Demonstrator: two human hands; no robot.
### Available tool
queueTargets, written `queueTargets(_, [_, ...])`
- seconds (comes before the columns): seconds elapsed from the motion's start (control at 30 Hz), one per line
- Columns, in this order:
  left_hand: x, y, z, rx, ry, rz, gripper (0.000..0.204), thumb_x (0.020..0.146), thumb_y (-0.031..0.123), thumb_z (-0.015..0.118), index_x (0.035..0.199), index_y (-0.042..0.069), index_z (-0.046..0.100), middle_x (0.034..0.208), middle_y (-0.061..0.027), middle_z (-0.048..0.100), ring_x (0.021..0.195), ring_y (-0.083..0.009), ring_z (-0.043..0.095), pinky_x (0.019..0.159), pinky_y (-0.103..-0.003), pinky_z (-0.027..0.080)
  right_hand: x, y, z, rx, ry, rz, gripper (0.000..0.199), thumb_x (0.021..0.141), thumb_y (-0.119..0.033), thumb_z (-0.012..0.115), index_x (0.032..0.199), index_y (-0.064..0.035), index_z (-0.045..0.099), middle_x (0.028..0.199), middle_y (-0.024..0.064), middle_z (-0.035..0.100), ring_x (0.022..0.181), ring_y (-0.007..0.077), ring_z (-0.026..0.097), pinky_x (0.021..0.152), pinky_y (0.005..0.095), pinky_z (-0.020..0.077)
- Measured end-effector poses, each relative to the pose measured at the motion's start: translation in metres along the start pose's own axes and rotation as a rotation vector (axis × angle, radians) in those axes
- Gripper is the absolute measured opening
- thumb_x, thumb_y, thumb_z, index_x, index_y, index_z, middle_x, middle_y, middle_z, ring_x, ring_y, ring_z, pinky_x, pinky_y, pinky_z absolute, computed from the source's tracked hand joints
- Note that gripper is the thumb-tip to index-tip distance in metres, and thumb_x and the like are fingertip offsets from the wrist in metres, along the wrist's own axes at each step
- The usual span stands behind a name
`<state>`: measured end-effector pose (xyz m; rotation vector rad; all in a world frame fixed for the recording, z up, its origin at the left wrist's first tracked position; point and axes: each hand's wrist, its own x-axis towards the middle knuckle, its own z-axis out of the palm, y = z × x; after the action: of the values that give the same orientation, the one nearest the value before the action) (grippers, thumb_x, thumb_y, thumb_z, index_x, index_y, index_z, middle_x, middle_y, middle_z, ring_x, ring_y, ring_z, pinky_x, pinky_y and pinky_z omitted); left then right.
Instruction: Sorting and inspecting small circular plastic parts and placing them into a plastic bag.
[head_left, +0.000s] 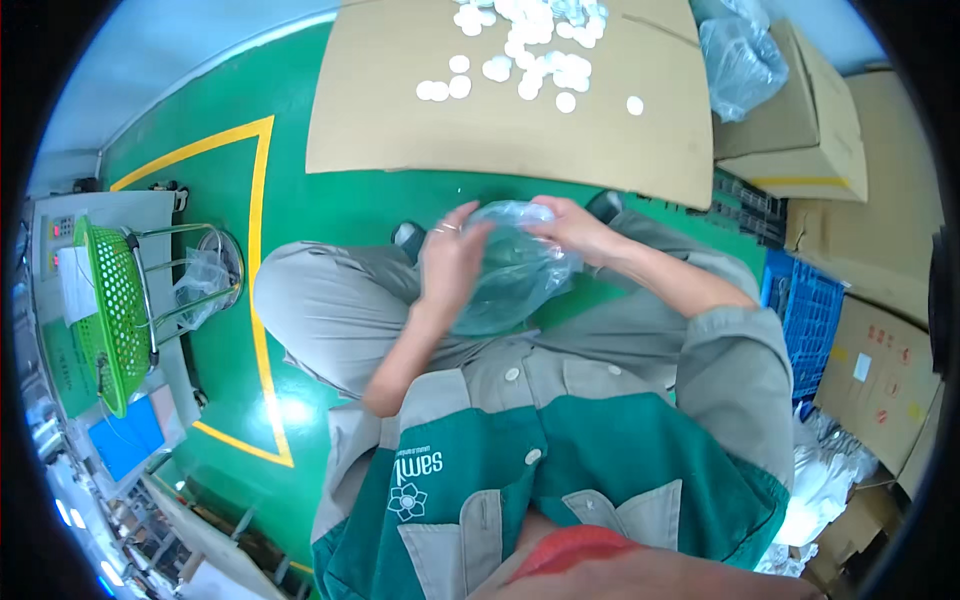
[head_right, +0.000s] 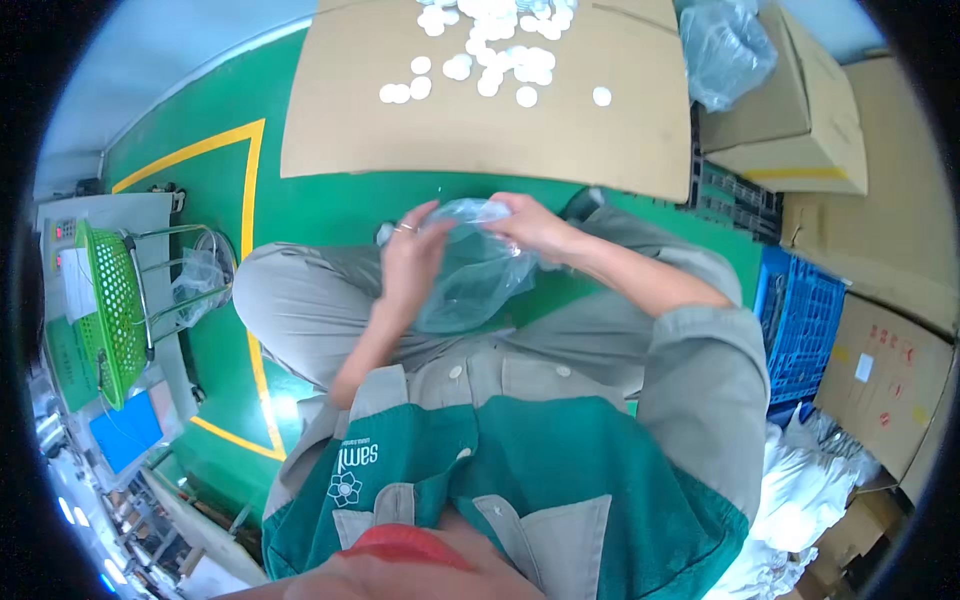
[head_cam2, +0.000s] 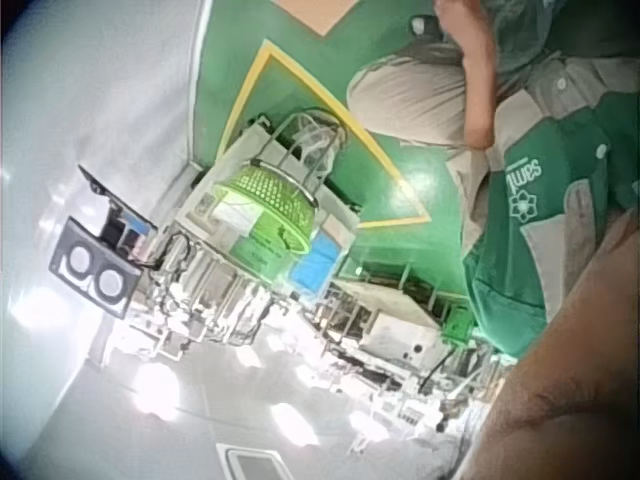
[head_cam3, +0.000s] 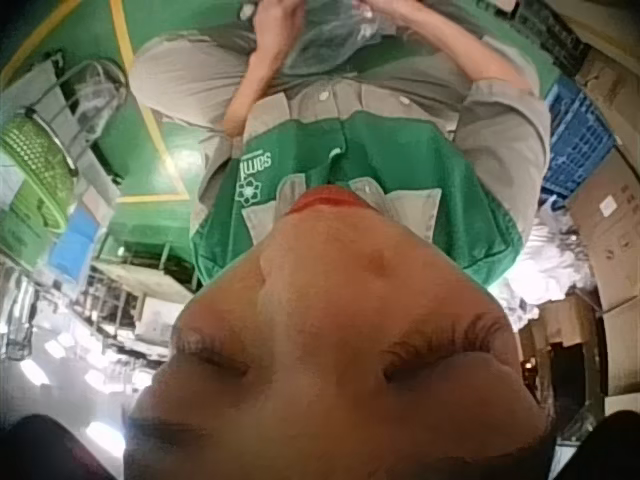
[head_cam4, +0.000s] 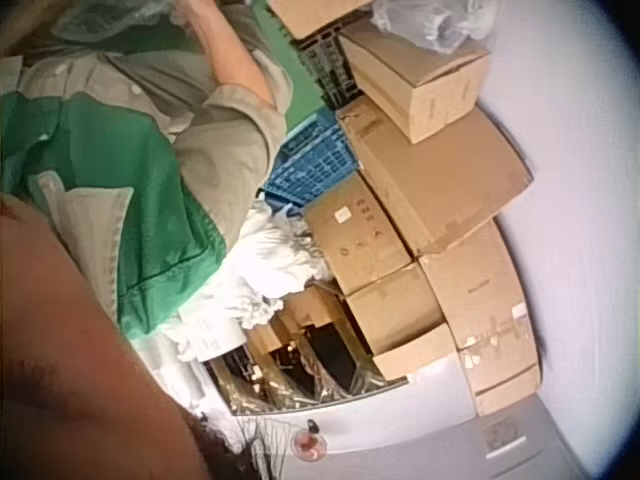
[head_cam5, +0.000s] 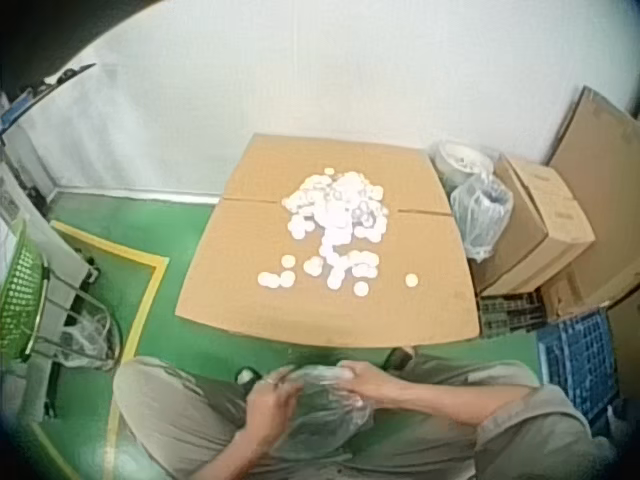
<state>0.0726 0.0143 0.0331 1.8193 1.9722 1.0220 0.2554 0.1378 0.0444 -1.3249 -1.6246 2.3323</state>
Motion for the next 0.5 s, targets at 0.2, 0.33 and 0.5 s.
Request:
queueTargets(0.2, [0.040,-0.050,-0.050,0.123,-0.178,-0.143,0.039,0.074,-0.009,0.052,0.104,0.012,0.068,0.087,-0.0121,0.063,0.085,-0.0320,0.063,0.071,-0.043,0.052,-0.029,-0.044,-0.054,-0.916,-0.065,-0.433,0.030,0.086,-0.026,0.070,0.106,-0.0043,0.063,0.081,0.0019,0.062,0.068,0.0107,0.056,0.061,0.0238,0.0444])
queueTargets(0.33, [0.060,-0.062,-0.058,-0.040,-0.403,-0.192,0.043,0.073,-0.009,0.046,0.104,0.010,0.070,0.093,-0.0157,0.064,0.092,-0.0352,0.062,0.082,-0.045,0.050,0.016,-0.121,-0.027,-0.674,0.290,-0.502,0.031,0.085,-0.023,0.070,0.112,-0.0079,0.066,0.102,0.0114,0.064,0.090,0.0212,0.062,0.084,0.0342,0.0482])
queueTargets(0.5, [0.052,-0.078,-0.039,-0.152,-0.561,-0.291,0.066,0.076,0.005,0.063,0.138,0.002,0.042,0.128,-0.0291,0.049,0.115,-0.0421,0.051,0.090,-0.043,0.048,0.134,-0.118,-0.004,-1.169,0.562,-1.072,0.035,0.085,-0.026,0.068,0.118,-0.0134,0.063,0.121,0.0088,0.057,0.112,0.0269,0.053,0.091,0.0369,0.0460])
